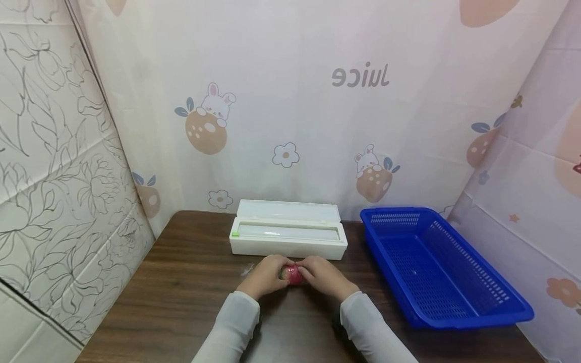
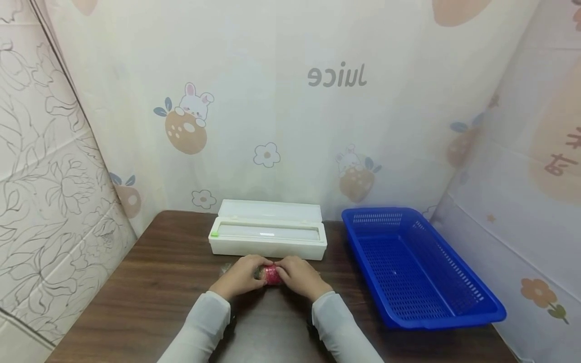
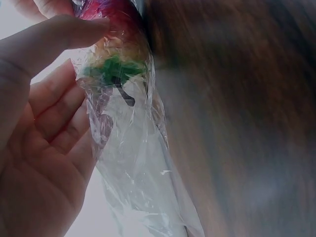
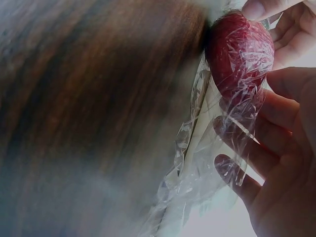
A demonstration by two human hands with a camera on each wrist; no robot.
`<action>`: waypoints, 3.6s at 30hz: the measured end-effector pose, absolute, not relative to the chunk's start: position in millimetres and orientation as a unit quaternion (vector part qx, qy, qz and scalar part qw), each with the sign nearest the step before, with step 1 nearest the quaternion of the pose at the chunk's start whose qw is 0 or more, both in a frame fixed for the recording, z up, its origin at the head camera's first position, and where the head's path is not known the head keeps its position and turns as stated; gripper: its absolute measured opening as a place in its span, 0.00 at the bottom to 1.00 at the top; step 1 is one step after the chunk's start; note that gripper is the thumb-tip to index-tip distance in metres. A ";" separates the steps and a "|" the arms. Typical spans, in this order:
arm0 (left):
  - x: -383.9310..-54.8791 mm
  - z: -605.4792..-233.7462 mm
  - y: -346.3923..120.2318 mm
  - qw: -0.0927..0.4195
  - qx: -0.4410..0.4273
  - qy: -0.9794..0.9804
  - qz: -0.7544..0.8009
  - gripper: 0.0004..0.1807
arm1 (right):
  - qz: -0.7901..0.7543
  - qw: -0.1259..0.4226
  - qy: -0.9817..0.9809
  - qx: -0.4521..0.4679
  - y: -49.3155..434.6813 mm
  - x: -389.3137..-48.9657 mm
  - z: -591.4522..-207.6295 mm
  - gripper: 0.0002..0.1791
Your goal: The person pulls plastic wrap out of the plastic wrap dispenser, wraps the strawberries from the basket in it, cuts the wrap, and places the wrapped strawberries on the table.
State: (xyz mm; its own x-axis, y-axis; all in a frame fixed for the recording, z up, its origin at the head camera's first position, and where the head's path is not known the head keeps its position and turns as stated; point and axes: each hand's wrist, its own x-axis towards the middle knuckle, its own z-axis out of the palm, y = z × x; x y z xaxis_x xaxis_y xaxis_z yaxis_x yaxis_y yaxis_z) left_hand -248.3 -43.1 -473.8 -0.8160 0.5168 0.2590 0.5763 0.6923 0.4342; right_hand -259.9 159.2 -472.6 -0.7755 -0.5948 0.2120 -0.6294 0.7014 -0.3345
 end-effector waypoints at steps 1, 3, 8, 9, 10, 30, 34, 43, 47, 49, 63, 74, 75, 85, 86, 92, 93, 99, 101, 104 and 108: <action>-248.6 -473.6 -42.8 0.056 -0.298 -0.918 -0.256 0.22 | 0.195 0.046 -0.922 0.332 159.5 -259.5 -472.9 0.13; -248.6 -473.0 -42.2 0.053 -0.298 -0.918 -0.256 0.22 | 0.190 0.050 -0.923 0.331 160.1 -258.7 -473.7 0.13; -247.8 -473.1 -41.0 0.048 -0.295 -0.921 -0.252 0.24 | 0.175 0.034 -0.929 0.323 162.5 -255.8 -476.1 0.18; -247.8 -473.4 -40.8 0.048 -0.295 -0.921 -0.250 0.24 | 0.171 0.030 -0.931 0.321 163.1 -255.2 -476.8 0.19; -247.6 -473.4 -40.6 0.049 -0.295 -0.921 -0.249 0.24 | 0.168 0.025 -0.933 0.318 163.8 -254.6 -477.5 0.20; -246.9 -478.0 -42.4 -0.042 -0.249 -0.923 -0.290 0.26 | 0.147 -0.025 -0.939 0.310 163.8 -250.8 -480.5 0.34; -245.2 -476.3 -41.8 -0.060 -0.229 -0.926 -0.294 0.24 | 0.144 -0.028 -0.939 0.311 164.1 -251.5 -482.9 0.35; -236.7 -469.6 -37.6 -0.055 -0.232 -0.940 -0.243 0.28 | 0.134 -0.019 -0.939 0.316 164.3 -250.4 -485.2 0.35; -235.6 -470.4 -38.0 -0.053 -0.228 -0.942 -0.239 0.30 | 0.132 -0.020 -0.940 0.315 163.0 -248.9 -484.1 0.35; -235.8 -471.0 -39.5 -0.053 -0.227 -0.942 -0.243 0.29 | 0.129 -0.026 -0.942 0.310 162.1 -248.4 -483.9 0.36; -235.5 -475.2 -45.0 -0.058 -0.254 -0.926 -0.274 0.26 | 0.110 -0.030 -0.950 0.290 157.7 -242.3 -483.4 0.31; -236.7 -458.0 -46.4 0.012 -0.278 -0.915 -0.293 0.22 | 0.064 0.164 -0.927 0.330 153.1 -241.1 -473.9 0.36; -236.3 -456.5 -46.8 0.014 -0.281 -0.913 -0.296 0.22 | 0.060 0.177 -0.924 0.332 153.1 -241.2 -473.1 0.34; -231.7 -449.5 -48.5 0.043 -0.287 -0.903 -0.317 0.24 | 0.088 0.227 -0.920 0.307 155.0 -241.0 -470.5 0.22; -231.5 -449.2 -48.3 0.049 -0.290 -0.900 -0.320 0.24 | 0.097 0.232 -0.919 0.303 155.0 -241.3 -470.0 0.22; -232.2 -447.2 -46.2 0.104 -0.309 -0.889 -0.322 0.25 | 0.148 0.263 -0.912 0.279 154.0 -243.4 -465.9 0.20; -232.5 -447.0 -45.8 0.114 -0.311 -0.887 -0.321 0.25 | 0.159 0.266 -0.910 0.275 153.6 -244.0 -465.3 0.20; -233.2 -446.0 -42.8 0.162 -0.314 -0.882 -0.313 0.25 | 0.232 0.262 -0.906 0.238 151.5 -245.2 -459.3 0.20; -232.9 -444.8 -41.9 0.173 -0.310 -0.882 -0.310 0.26 | 0.246 0.255 -0.908 0.224 152.4 -244.9 -457.2 0.17; -231.7 -442.3 -40.4 0.184 -0.304 -0.881 -0.312 0.27 | 0.251 0.246 -0.914 0.205 155.0 -244.8 -456.0 0.12; -230.3 -438.5 -37.2 0.195 -0.294 -0.880 -0.318 0.27 | 0.235 0.247 -0.921 0.189 157.7 -245.6 -455.8 0.08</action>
